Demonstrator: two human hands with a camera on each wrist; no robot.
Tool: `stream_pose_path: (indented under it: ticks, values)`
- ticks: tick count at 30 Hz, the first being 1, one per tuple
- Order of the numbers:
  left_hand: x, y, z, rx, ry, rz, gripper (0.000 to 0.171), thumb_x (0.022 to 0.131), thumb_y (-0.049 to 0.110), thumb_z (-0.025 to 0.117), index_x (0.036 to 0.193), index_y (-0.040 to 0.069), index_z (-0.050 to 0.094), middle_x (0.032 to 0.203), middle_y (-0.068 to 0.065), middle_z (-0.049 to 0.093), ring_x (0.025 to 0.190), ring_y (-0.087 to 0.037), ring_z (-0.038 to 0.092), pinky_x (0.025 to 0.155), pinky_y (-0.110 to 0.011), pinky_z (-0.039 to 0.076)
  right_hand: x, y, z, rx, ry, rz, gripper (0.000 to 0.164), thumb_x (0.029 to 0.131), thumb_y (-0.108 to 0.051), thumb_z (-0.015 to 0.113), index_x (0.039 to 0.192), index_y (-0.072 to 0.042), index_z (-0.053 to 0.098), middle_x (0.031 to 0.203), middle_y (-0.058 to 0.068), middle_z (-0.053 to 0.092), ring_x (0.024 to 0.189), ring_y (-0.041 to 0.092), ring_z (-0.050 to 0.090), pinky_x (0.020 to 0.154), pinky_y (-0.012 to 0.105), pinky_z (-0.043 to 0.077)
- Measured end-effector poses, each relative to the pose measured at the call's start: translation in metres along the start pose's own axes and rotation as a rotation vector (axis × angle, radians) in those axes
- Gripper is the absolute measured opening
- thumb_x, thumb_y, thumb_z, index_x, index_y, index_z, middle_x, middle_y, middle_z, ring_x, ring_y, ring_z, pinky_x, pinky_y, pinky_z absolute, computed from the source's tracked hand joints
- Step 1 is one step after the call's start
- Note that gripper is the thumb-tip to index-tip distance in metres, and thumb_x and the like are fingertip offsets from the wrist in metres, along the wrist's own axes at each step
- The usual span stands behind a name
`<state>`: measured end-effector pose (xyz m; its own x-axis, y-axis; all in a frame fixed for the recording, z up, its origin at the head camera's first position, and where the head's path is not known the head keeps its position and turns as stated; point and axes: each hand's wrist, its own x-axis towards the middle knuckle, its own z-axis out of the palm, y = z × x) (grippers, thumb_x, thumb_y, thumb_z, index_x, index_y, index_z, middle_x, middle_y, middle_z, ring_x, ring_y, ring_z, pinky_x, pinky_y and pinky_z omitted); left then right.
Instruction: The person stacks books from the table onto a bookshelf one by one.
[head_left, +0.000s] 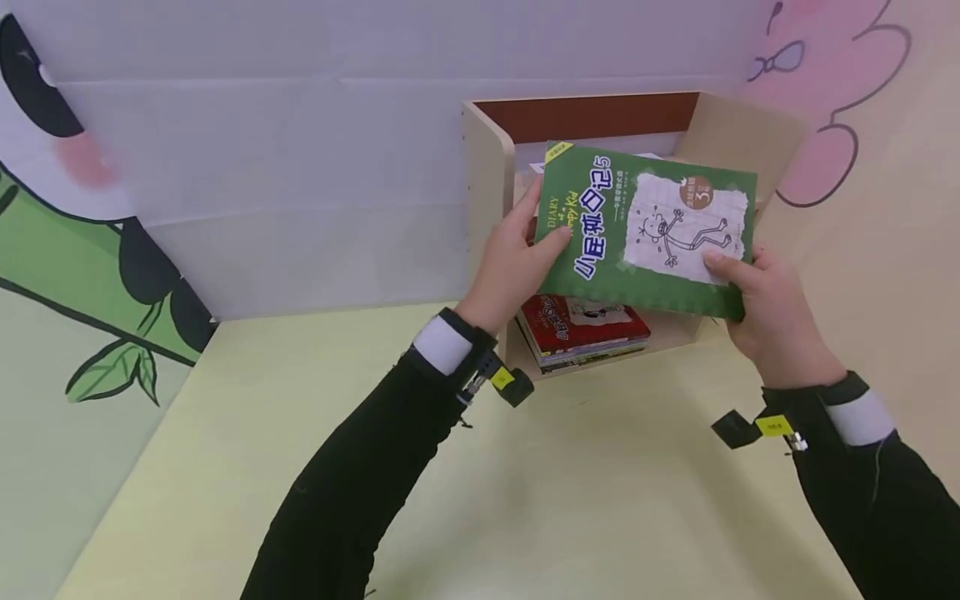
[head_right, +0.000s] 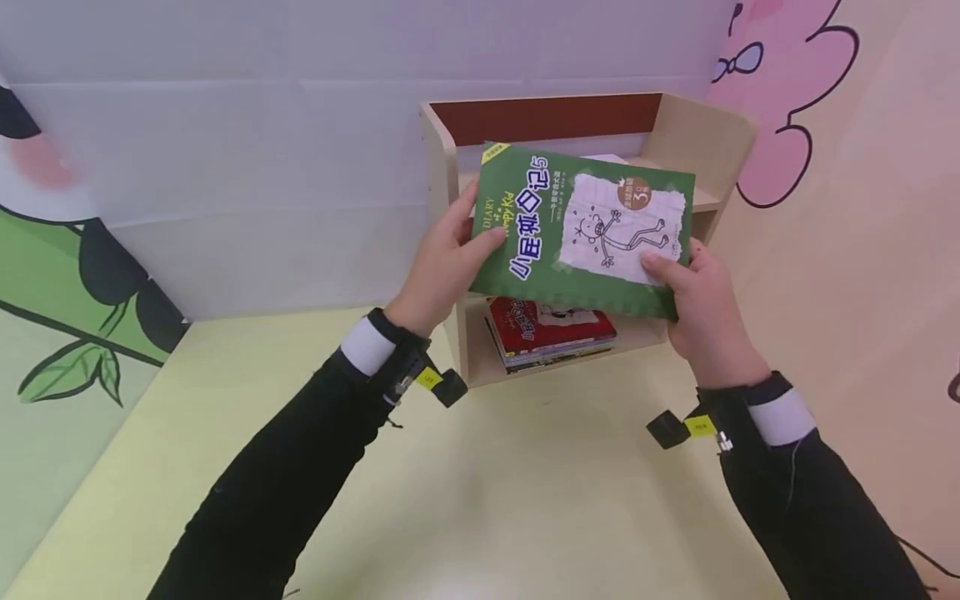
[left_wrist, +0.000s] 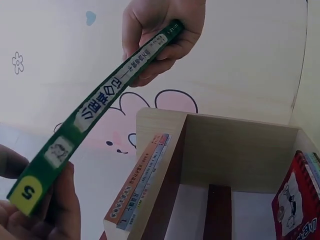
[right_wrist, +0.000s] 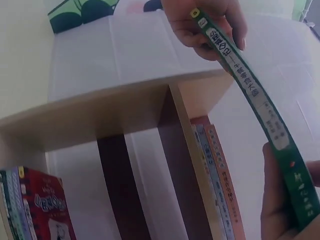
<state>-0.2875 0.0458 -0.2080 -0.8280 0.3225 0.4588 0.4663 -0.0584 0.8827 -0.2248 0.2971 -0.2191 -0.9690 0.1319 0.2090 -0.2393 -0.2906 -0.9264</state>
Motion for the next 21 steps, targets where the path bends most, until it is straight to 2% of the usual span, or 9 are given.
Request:
stream_pose_path:
  ticks: [3, 7, 10, 13, 16, 18, 21]
  values:
    - [0.023, 0.001, 0.002, 0.054, -0.003, -0.025, 0.057, 0.095, 0.018, 0.050, 0.146, 0.021, 0.025, 0.117, -0.003, 0.058, 0.092, -0.010, 0.062, 0.071, -0.026, 0.053, 0.019, -0.015, 0.001, -0.035, 0.069, 0.026, 0.061, 0.079, -0.016, 0.072, 0.130, -0.008, 0.039, 0.121, 0.005, 0.051, 0.091, 0.012, 0.063, 0.073, 0.024, 0.052]
    - [0.043, 0.010, 0.006, 0.123, 0.072, -0.061, 0.058, 0.098, 0.023, 0.043, 0.148, 0.020, 0.014, 0.115, -0.004, 0.056, 0.088, -0.009, 0.060, 0.069, -0.022, 0.051, 0.045, -0.033, 0.014, -0.071, 0.130, 0.019, 0.062, 0.076, -0.013, 0.074, 0.131, -0.009, 0.044, 0.120, 0.004, 0.051, 0.088, 0.012, 0.063, 0.068, 0.023, 0.053]
    - [0.058, 0.013, 0.010, 0.099, 0.147, -0.097, 0.064, 0.098, 0.027, 0.040, 0.148, 0.020, 0.001, 0.128, 0.001, 0.049, 0.101, -0.005, 0.054, 0.082, -0.020, 0.045, 0.064, -0.048, 0.025, -0.140, 0.168, 0.007, 0.057, 0.078, -0.012, 0.073, 0.131, -0.012, 0.049, 0.122, 0.003, 0.050, 0.094, 0.013, 0.059, 0.068, 0.022, 0.052]
    - [0.071, 0.013, 0.011, 0.051, 0.190, -0.118, 0.066, 0.097, 0.029, 0.041, 0.148, 0.020, 0.000, 0.133, 0.003, 0.045, 0.110, -0.002, 0.048, 0.092, -0.018, 0.038, 0.082, -0.060, 0.031, -0.253, 0.198, 0.002, 0.051, 0.082, -0.016, 0.069, 0.130, -0.017, 0.052, 0.126, 0.001, 0.048, 0.104, 0.015, 0.052, 0.084, 0.025, 0.048]
    - [0.081, 0.010, 0.011, 0.061, 0.229, -0.147, 0.068, 0.096, 0.032, 0.041, 0.148, 0.017, -0.001, 0.127, 0.000, 0.048, 0.108, -0.005, 0.049, 0.095, -0.020, 0.035, 0.099, -0.064, 0.035, -0.361, 0.233, 0.023, 0.047, 0.085, -0.021, 0.066, 0.130, -0.021, 0.053, 0.131, 0.000, 0.046, 0.110, 0.015, 0.046, 0.099, 0.031, 0.035]
    - [0.085, 0.006, 0.010, 0.088, 0.257, -0.178, 0.071, 0.096, 0.036, 0.041, 0.148, 0.015, -0.002, 0.124, -0.002, 0.050, 0.107, -0.007, 0.050, 0.097, -0.022, 0.035, 0.109, -0.062, 0.037, -0.413, 0.252, 0.036, 0.045, 0.086, -0.023, 0.064, 0.130, -0.020, 0.052, 0.133, -0.001, 0.043, 0.111, 0.013, 0.044, 0.102, 0.033, 0.030]
    - [0.089, 0.000, 0.009, 0.116, 0.295, -0.241, 0.075, 0.094, 0.043, 0.041, 0.148, 0.014, -0.002, 0.131, -0.005, 0.044, 0.116, -0.010, 0.045, 0.102, -0.027, 0.031, 0.125, -0.055, 0.039, -0.460, 0.280, 0.050, 0.044, 0.088, -0.025, 0.061, 0.131, -0.019, 0.052, 0.135, -0.003, 0.042, 0.112, 0.011, 0.043, 0.100, 0.029, 0.031]
